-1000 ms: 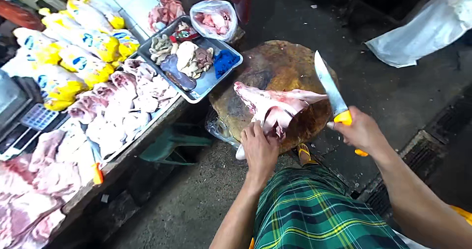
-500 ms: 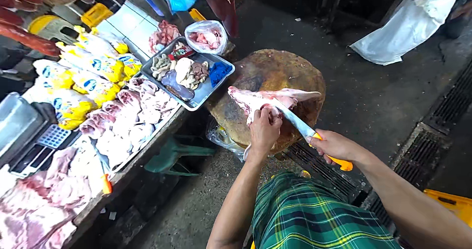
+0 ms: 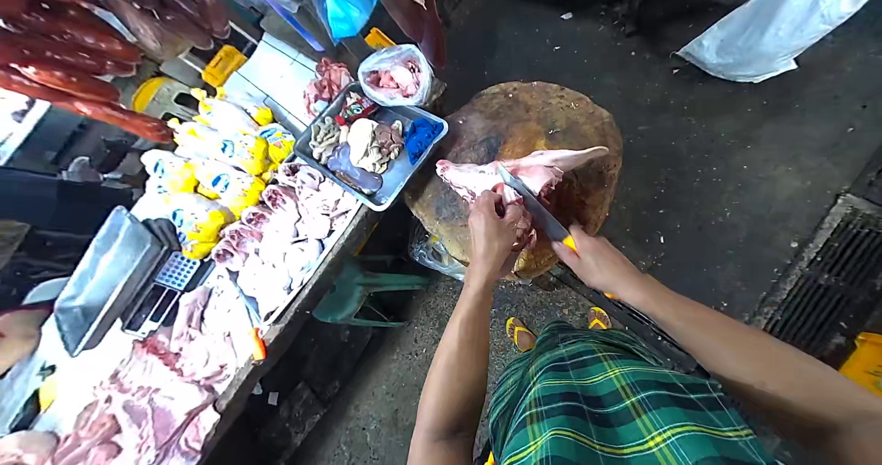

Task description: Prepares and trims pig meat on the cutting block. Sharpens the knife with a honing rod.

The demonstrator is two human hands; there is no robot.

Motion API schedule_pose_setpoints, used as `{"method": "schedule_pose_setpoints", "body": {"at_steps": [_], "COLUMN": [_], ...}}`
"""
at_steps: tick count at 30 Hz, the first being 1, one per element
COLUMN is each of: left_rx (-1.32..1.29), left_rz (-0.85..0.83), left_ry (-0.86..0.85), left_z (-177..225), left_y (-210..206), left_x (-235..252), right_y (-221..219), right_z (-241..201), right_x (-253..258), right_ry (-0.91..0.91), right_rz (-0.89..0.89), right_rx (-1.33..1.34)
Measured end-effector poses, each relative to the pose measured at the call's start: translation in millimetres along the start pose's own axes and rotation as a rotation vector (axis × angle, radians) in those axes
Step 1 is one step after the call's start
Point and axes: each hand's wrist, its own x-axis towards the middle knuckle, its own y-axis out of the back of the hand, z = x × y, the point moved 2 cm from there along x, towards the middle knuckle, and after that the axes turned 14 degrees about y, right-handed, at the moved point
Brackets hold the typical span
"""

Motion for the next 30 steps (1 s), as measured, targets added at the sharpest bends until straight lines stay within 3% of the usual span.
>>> {"method": "schedule_pose_setpoints", "body": {"at_steps": [3, 5, 9, 15, 23, 30], "left_rx": [-0.053, 0.019, 0.279, 0.325, 0.332, 0.222], "left_rz": [-0.013, -0.028, -0.084, -0.177, -0.007, 0.101], "left_ry": [0.044, -0.055, -0.211, -0.236, -0.289, -0.419], "left_z": [-10, -14, -14, -6, -8, -24], "left_y": [-3, -3, 1, 17, 6, -10], "left_x": [21, 25, 28, 13, 0, 0], "right_y": [-21, -30, -16, 27, 58, 65], "right_z": [38, 59, 52, -6, -24, -52], "right_x": [-52, -81, -101, -46, -16, 47], "right_ry": [-0.044, -0.093, -0.179, -0.167, -0.238, -0.155], "right_rz": [-0.062, -0.057, 0.151, -0.003, -0.272, -0.318], "right_rx": [-0.105, -0.096, 0.06, 0.336, 0.394, 0.313]}}
